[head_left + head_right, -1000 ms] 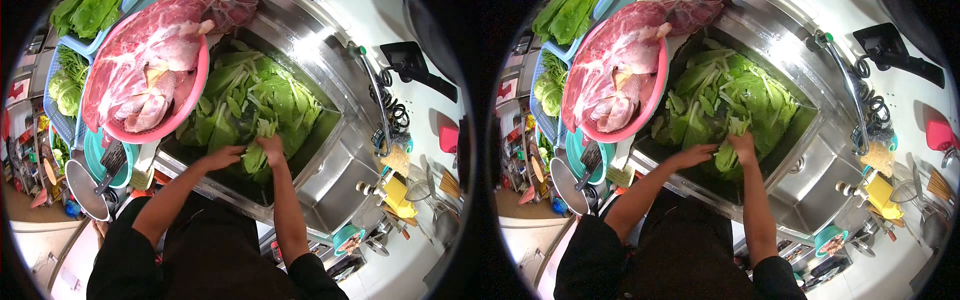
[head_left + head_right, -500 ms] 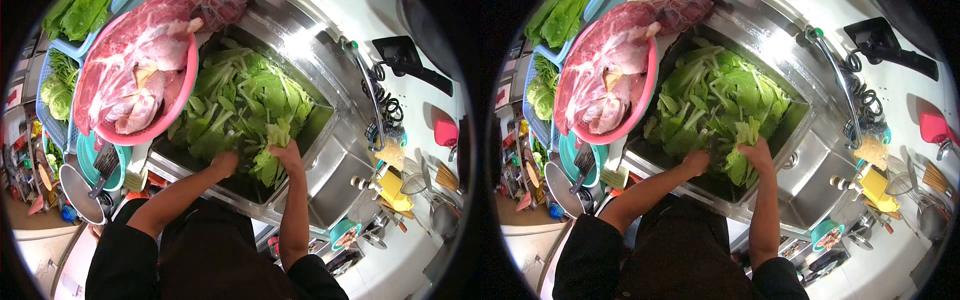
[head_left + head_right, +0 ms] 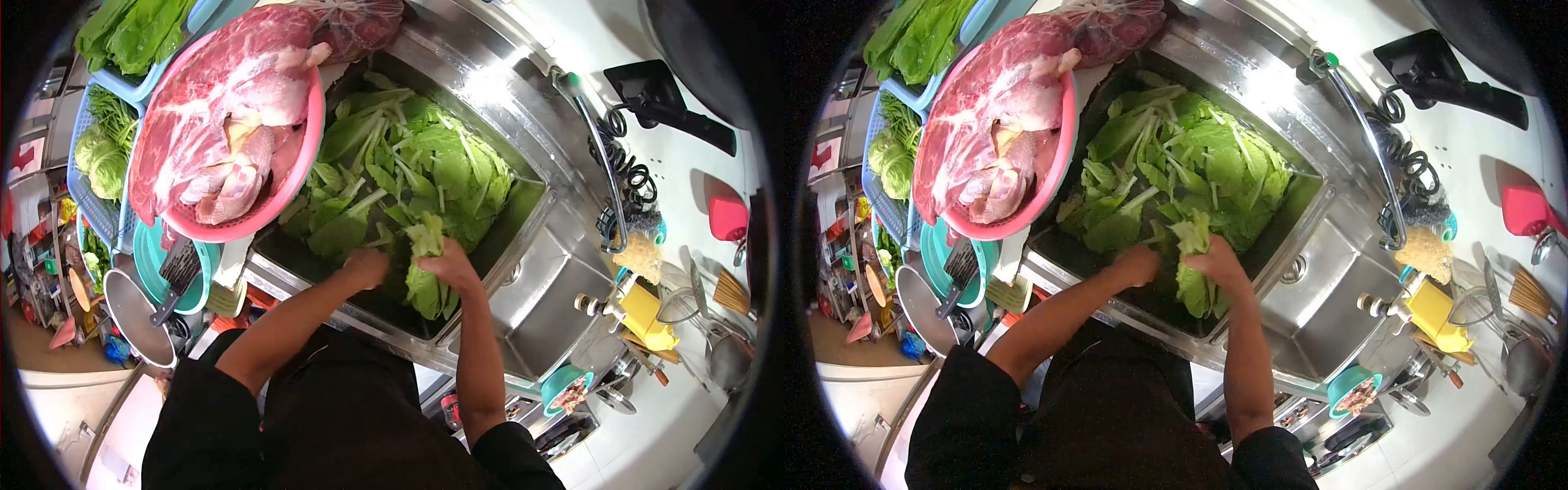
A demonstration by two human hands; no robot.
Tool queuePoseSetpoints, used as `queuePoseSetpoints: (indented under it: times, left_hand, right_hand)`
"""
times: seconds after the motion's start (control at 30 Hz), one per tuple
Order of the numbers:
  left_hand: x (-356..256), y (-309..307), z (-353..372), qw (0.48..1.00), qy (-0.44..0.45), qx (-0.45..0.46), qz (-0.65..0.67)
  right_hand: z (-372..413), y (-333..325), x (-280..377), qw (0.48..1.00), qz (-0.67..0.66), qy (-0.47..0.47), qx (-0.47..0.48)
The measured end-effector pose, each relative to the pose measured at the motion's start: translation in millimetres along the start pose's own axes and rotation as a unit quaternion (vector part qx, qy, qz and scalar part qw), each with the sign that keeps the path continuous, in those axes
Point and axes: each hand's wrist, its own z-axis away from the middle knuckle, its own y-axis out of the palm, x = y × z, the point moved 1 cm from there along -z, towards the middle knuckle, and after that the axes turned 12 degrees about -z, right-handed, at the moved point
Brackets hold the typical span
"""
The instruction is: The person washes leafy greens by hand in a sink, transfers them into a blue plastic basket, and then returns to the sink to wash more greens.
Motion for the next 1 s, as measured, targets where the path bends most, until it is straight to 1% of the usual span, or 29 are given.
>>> queuePoseSetpoints:
  times: [0.07, 0.1, 0.13, 0.17, 0.2, 0.23, 0.27, 0.3, 0.33, 0.37, 0.4, 0.47, 0.5, 0.57, 0.6, 0.67, 0.7, 0.73, 0.77, 0.8, 0.87, 0.9, 0.97, 1.0]
  left_hand:
    - [12, -32, 27, 0.994, -0.005, -0.078, 0.074]
    - [19, -43, 35, 0.977, -0.008, -0.086, 0.196]
    - [30, -55, 40, 0.944, -0.011, -0.095, 0.314]
    - [40, -62, 43, 0.898, -0.014, -0.103, 0.428]
    - [50, -60, 42, 0.864, -0.016, -0.087, 0.495]
    - [60, -57, 41, 0.826, -0.017, -0.069, 0.560]
    - [69, -53, 41, 0.781, -0.019, -0.052, 0.622]
    - [77, -57, 47, 0.765, -0.019, -0.074, 0.639]
    - [87, -60, 53, 0.802, -0.088, -0.178, 0.564]
    - [96, -64, 59, 0.821, -0.153, -0.278, 0.475]
    - [103, -67, 63, 0.822, -0.213, -0.371, 0.376]
    - [122, -62, 53, 0.812, -0.209, -0.390, 0.380]
    - [129, -56, 42, 0.807, -0.207, -0.400, 0.382]
    - [137, -23, -3, 0.811, -0.231, -0.489, 0.224]
    - [143, -12, -22, 0.803, -0.240, -0.528, 0.141]
    - [173, -11, -53, 0.897, -0.244, -0.327, 0.167]
    - [179, -9, -62, 0.929, -0.241, -0.218, 0.177]
    - [170, -23, -47, 0.914, -0.202, -0.196, 0.292]
    - [157, -54, -16, 0.884, -0.162, -0.172, 0.403]
    - [149, -71, 5, 0.840, -0.121, -0.147, 0.508]
    - [147, -67, 13, 0.793, -0.035, -0.172, 0.583]
    - [147, -64, 16, 0.765, 0.008, -0.180, 0.619]
    - [147, -45, 11, 0.689, -0.007, -0.149, 0.709]
    - [147, -41, 8, 0.647, -0.013, -0.138, 0.750]
  right_hand:
    - [-13, 8, -19, 0.998, 0.022, -0.003, 0.055]
    - [-17, 16, -20, 0.996, -0.050, 0.003, 0.079]
    - [-25, 25, -26, 0.995, -0.062, -0.009, 0.079]
    - [-35, 33, -35, 0.994, -0.073, -0.021, 0.078]
    - [-41, 42, -36, 0.993, -0.086, -0.033, 0.076]
    - [-45, 46, -34, 0.993, -0.088, -0.016, 0.075]
    - [-49, 50, -37, 0.993, -0.111, -0.009, 0.029]
    - [-53, 54, -36, 0.991, -0.133, 0.000, -0.017]
    - [-57, 58, -36, 0.986, -0.156, 0.008, -0.062]
    - [-58, 59, -36, 0.974, -0.202, 0.019, -0.098]
    - [-62, 61, -38, 0.953, -0.271, 0.051, -0.123]
    - [-72, 62, -42, 0.893, -0.401, 0.113, -0.172]
    - [-82, 67, -45, 0.878, -0.422, 0.124, -0.187]
    - [-109, 88, -47, 0.847, -0.465, 0.147, -0.214]
    - [-119, 99, -41, 0.842, -0.478, 0.141, -0.206]
    - [-136, 116, -29, 0.831, -0.506, 0.130, -0.193]
    - [-152, 116, -40, 0.846, -0.468, 0.151, -0.204]
    - [-173, 114, -65, 0.860, -0.430, 0.173, -0.213]
    - [-185, 113, -84, 0.873, -0.390, 0.195, -0.221]
    - [-184, 110, -93, 0.886, -0.385, 0.166, -0.197]
    - [-173, 92, -102, 0.910, -0.375, 0.103, -0.147]
    - [-156, 84, -89, 0.927, -0.368, 0.036, -0.060]
    - [-137, 72, -80, 0.963, -0.262, 0.056, -0.042]
    - [-131, 63, -63, 0.981, -0.159, 0.105, -0.041]
